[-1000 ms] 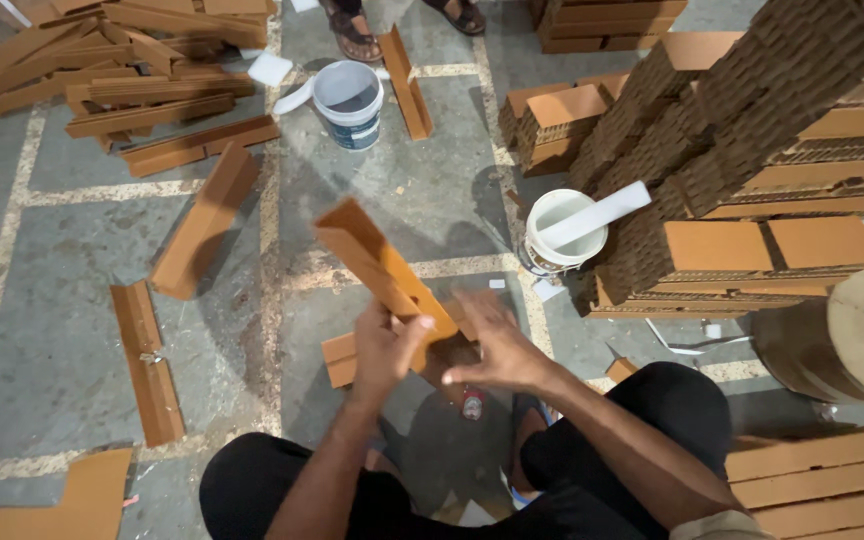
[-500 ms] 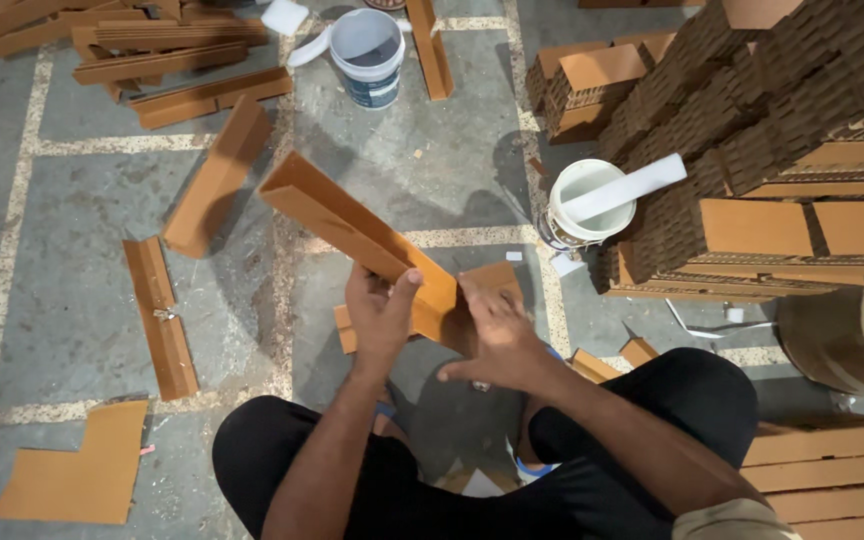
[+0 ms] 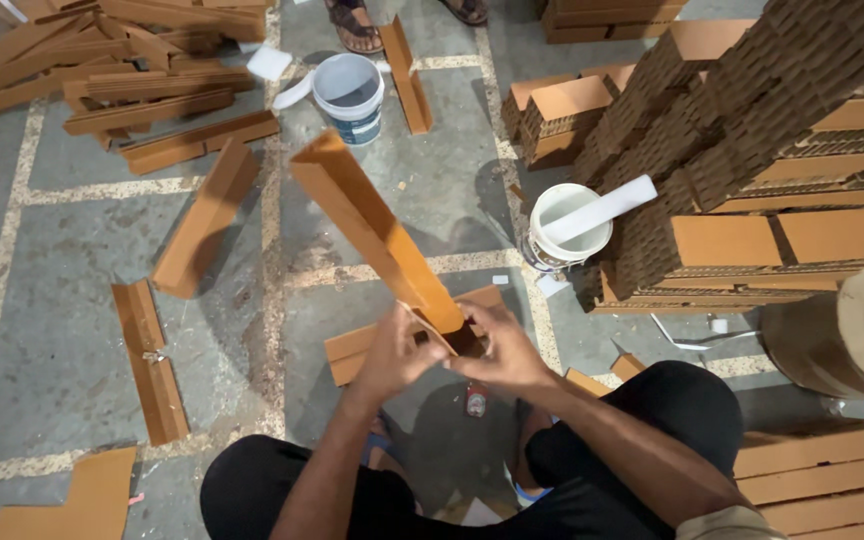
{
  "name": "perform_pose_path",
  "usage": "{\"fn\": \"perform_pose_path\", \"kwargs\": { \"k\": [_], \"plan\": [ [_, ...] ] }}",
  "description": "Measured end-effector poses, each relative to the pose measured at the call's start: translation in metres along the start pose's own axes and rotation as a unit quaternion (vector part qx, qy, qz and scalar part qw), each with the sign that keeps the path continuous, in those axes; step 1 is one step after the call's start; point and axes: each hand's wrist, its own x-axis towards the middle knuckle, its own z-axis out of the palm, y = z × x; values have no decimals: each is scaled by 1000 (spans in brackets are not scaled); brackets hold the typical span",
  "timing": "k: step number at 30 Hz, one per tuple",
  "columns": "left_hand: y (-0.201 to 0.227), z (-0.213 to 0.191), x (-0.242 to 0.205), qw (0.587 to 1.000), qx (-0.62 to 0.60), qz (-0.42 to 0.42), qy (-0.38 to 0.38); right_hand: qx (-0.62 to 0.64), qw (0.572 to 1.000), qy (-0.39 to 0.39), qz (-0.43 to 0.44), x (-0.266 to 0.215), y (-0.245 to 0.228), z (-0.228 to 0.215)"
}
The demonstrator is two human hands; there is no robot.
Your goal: The person sits on the floor and assembles flat cardboard pieces into rectangular boxes. They fold the cardboard along pre-cut lines, insert a white foam sheet into the box for padding, and then fold the flaps to close the box. The person repeats this process for multiple boxes.
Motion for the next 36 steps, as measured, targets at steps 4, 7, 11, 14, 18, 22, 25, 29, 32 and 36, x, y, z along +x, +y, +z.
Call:
{"fn": "perform_pose_path", "kwargs": {
  "k": [4,7,11,14,18,22,25,29,32,36],
  "plan": [
    [-7,16,-1,996,-45,-71,19,-126,985,62,-99,-3,11,-1],
    [-8,24,-3,995,-70,-59,50,-118,988,70,-68,-6,18,1],
    [-6,30,-2,992,-92,-40,79,-60,993,54,-86,-7,18,2],
    [-3,35,1,990,-89,-38,102,-74,996,50,-6,-6,18,4],
    [4,38,5,988,-64,-51,132,-60,994,67,56,-5,21,10],
    [14,39,8,989,19,-38,145,63,996,63,25,-4,22,15],
    [22,34,12,988,40,-28,149,67,997,45,-9,1,15,8],
    [23,13,8,985,47,-55,159,-11,994,-24,-102,3,5,4],
    [14,4,6,979,34,-78,183,-25,998,-63,-8,3,4,6],
    [3,10,2,975,-7,-14,222,-32,997,-50,53,0,11,10]
  ]
}}
